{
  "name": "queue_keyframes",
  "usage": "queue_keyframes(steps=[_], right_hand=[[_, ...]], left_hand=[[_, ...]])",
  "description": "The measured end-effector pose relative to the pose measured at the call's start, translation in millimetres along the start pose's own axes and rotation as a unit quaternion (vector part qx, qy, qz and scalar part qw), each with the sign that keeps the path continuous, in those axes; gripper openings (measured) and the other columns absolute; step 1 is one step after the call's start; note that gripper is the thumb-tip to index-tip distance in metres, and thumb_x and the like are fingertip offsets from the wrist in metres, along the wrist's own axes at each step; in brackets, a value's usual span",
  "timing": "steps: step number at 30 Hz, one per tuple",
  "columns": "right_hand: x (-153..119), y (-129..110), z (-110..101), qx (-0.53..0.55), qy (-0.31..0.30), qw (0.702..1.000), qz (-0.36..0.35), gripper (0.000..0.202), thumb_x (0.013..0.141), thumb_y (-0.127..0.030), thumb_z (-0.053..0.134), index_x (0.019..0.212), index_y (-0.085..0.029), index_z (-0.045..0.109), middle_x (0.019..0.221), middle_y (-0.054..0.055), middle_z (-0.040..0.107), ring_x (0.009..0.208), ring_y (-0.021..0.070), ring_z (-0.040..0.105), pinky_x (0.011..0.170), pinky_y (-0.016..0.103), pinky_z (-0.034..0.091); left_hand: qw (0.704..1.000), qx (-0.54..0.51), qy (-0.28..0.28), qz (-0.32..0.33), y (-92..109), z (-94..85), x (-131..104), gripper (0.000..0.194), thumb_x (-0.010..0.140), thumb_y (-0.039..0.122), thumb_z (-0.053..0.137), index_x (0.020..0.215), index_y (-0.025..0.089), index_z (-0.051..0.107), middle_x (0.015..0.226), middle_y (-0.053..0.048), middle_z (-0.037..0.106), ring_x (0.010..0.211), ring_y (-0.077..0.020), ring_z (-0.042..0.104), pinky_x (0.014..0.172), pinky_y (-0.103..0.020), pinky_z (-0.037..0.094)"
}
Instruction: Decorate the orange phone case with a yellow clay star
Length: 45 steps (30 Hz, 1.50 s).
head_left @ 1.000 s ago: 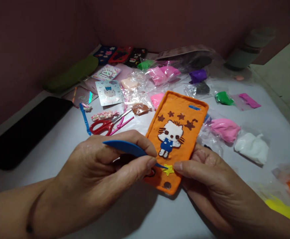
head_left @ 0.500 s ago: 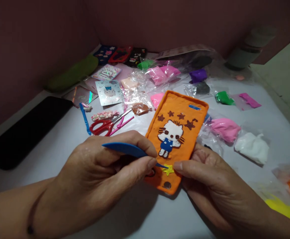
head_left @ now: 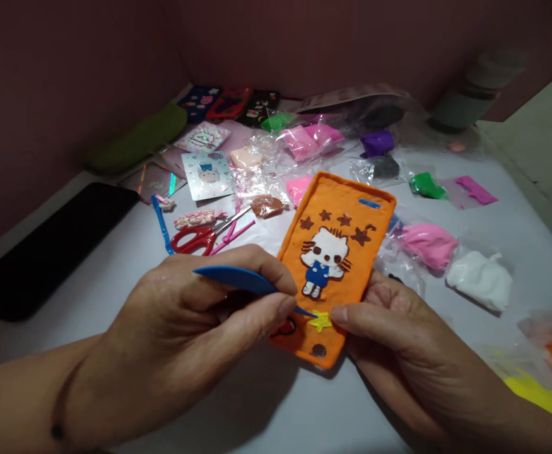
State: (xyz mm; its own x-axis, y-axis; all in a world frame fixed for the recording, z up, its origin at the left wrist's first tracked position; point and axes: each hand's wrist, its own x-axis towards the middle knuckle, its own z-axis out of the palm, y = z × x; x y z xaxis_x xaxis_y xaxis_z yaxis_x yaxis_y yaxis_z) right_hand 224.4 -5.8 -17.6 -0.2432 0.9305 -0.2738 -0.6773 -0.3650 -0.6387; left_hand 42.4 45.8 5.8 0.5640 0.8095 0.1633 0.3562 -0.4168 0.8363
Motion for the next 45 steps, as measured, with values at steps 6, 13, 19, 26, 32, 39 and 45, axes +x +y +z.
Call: queue_keyframes(steps=[6,13,19,26,32,39,45], right_hand=[[1.4,0.8,-2.0,0.011,-0.010,1.000,0.004,0.033,0.079,-0.010,0.068,0.108,-0.025,0.072,0.106,0.003,0.076,0.097,0.0198,0.070,0.091,0.029,0.055],[-2.1,0.3,-1.2,-0.003,0.001,1.000,0.008,0.034,0.079,-0.012,0.067,0.111,-0.025,0.071,0.111,0.005,0.075,0.101,0.0240,0.069,0.093,0.037,0.055],[-2.2,0.2,-2.8,-0.004,0.006,1.000,0.006,0.036,0.077,-0.012,0.069,0.110,-0.026,0.072,0.103,0.004,0.077,0.091,0.0244,0.072,0.091,0.041,0.056],[-1.8,-0.3,-2.2,0.004,0.007,1.000,0.011,0.033,0.077,-0.011,0.069,0.108,-0.024,0.071,0.109,0.005,0.075,0.098,0.0241,0.070,0.092,0.036,0.055],[-1.5,-0.3,-2.4,0.005,-0.005,1.000,0.012,0.036,0.078,-0.010,0.067,0.111,-0.023,0.071,0.108,0.005,0.076,0.096,0.0233,0.070,0.090,0.035,0.056],[-1.8,-0.1,-5.7,0.000,-0.004,1.000,0.021,0.036,0.080,-0.011,0.067,0.112,-0.026,0.071,0.104,0.004,0.076,0.098,0.0236,0.070,0.089,0.035,0.056],[-0.4,-1.4,-4.8,-0.003,-0.001,1.000,0.016,0.035,0.078,-0.012,0.070,0.110,-0.024,0.072,0.103,0.005,0.077,0.096,0.0227,0.071,0.086,0.033,0.057]], left_hand=[[1.000,0.001,0.003,0.012,1.0,-2.7,1.0,0.015,0.083,0.013,0.065,0.082,0.027,0.071,0.077,0.010,0.072,0.062,-0.0066,0.067,0.058,-0.007,0.051],[1.000,-0.010,-0.021,-0.005,0.6,0.0,1.6,0.012,0.086,0.017,0.061,0.084,0.024,0.070,0.075,0.007,0.072,0.062,-0.0096,0.068,0.051,-0.011,0.050],[1.000,0.014,-0.005,-0.007,2.8,0.0,1.3,0.010,0.085,0.019,0.061,0.084,0.024,0.069,0.071,0.006,0.072,0.058,-0.0106,0.066,0.048,-0.014,0.048],[0.999,-0.033,0.025,0.009,-0.3,3.5,1.6,0.018,0.082,0.011,0.064,0.082,0.027,0.071,0.076,0.010,0.071,0.058,-0.0052,0.064,0.053,-0.007,0.049],[0.997,-0.064,0.038,0.012,-1.6,5.1,1.7,0.019,0.080,0.010,0.066,0.082,0.028,0.073,0.076,0.012,0.070,0.060,-0.0035,0.065,0.057,-0.003,0.049],[0.999,-0.020,0.027,0.022,-0.7,2.4,1.7,0.018,0.081,0.010,0.065,0.083,0.027,0.070,0.078,0.012,0.069,0.059,-0.0031,0.063,0.054,-0.005,0.047],[1.000,-0.017,-0.008,0.011,-1.9,0.3,1.5,0.020,0.085,0.009,0.061,0.086,0.028,0.068,0.081,0.013,0.070,0.065,-0.0024,0.065,0.061,-0.002,0.049]])
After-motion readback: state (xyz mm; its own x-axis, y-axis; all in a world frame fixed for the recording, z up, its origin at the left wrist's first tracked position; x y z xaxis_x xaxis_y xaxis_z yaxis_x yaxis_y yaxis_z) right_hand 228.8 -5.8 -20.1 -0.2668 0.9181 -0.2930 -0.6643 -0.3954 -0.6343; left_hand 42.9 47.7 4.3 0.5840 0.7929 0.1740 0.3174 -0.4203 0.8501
